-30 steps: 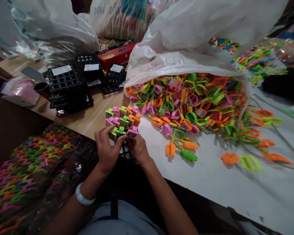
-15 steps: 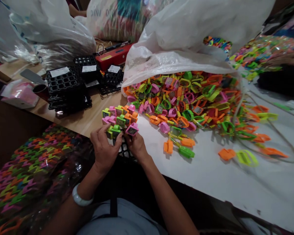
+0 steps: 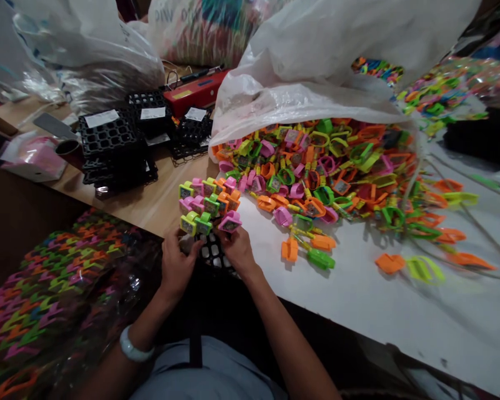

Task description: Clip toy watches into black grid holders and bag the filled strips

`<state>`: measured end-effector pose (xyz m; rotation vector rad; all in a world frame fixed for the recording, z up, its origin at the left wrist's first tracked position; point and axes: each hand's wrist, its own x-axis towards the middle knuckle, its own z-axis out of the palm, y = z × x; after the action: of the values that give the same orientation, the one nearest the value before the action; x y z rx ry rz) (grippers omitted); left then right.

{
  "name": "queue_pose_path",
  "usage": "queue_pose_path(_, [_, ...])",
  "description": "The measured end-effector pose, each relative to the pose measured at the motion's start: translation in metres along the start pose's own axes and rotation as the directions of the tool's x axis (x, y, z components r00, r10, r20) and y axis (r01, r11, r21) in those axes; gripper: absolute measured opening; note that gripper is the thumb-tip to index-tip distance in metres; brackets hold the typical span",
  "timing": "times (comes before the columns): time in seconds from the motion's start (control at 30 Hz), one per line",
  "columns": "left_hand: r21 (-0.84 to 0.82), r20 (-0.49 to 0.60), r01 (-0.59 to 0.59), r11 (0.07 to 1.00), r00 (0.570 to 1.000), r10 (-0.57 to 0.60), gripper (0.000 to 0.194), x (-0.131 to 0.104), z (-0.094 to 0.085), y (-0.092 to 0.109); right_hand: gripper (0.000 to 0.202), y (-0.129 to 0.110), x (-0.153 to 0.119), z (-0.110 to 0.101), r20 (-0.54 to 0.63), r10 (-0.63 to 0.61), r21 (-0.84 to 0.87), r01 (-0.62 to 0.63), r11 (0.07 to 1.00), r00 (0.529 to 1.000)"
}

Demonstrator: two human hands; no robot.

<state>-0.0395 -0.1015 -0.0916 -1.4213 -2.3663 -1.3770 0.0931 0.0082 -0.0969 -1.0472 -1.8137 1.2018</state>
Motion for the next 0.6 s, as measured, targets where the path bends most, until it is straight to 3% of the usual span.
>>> queue_pose_path(0.13, [0.016,0.153,-0.04,0.999,0.988,0.037,0.035,0.006,0.014,-0.009,0.02,-0.001,0.001,-0.002,0.042,-0.053,-0.154,0.059,0.986,0.998])
queue_pose_path(0.3, [-0.024,0.164,-0.088,0.996,0.982,0.091,0.023,0.012,0.025,-0.018,0.032,-0.006,0.006,0.001,0.112,-0.214,-0.319,0.239,0.917,0.97])
queue_pose_path(0.4, [-0.096,0.17,-0.078,0.992,0.981,0.093,0.023,0.011,0.012,-0.016,0.037,-0.005,0.009,0.004,0.144,-0.284,-0.327,0.316,0.89,0.948])
queue_pose_path(0.5, [-0.13,-0.007,-0.118,0.984,0.993,0.118,0.027,0.022,-0.014,0.001,0.036,-0.001,0.01,0.005,0.137,-0.285,-0.347,0.315,0.883,0.949])
queue_pose_path(0.57, [-0.099,-0.084,-0.273,0.957,0.96,0.266,0.04,0.041,-0.028,0.017,0.032,0.002,0.01,0.007,0.137,-0.276,-0.356,0.308,0.882,0.951])
queue_pose_path(0.6, [-0.081,-0.002,-0.395,0.915,0.918,0.396,0.049,0.054,-0.032,0.026,0.03,0.003,0.011,0.008,0.141,-0.276,-0.354,0.308,0.883,0.951])
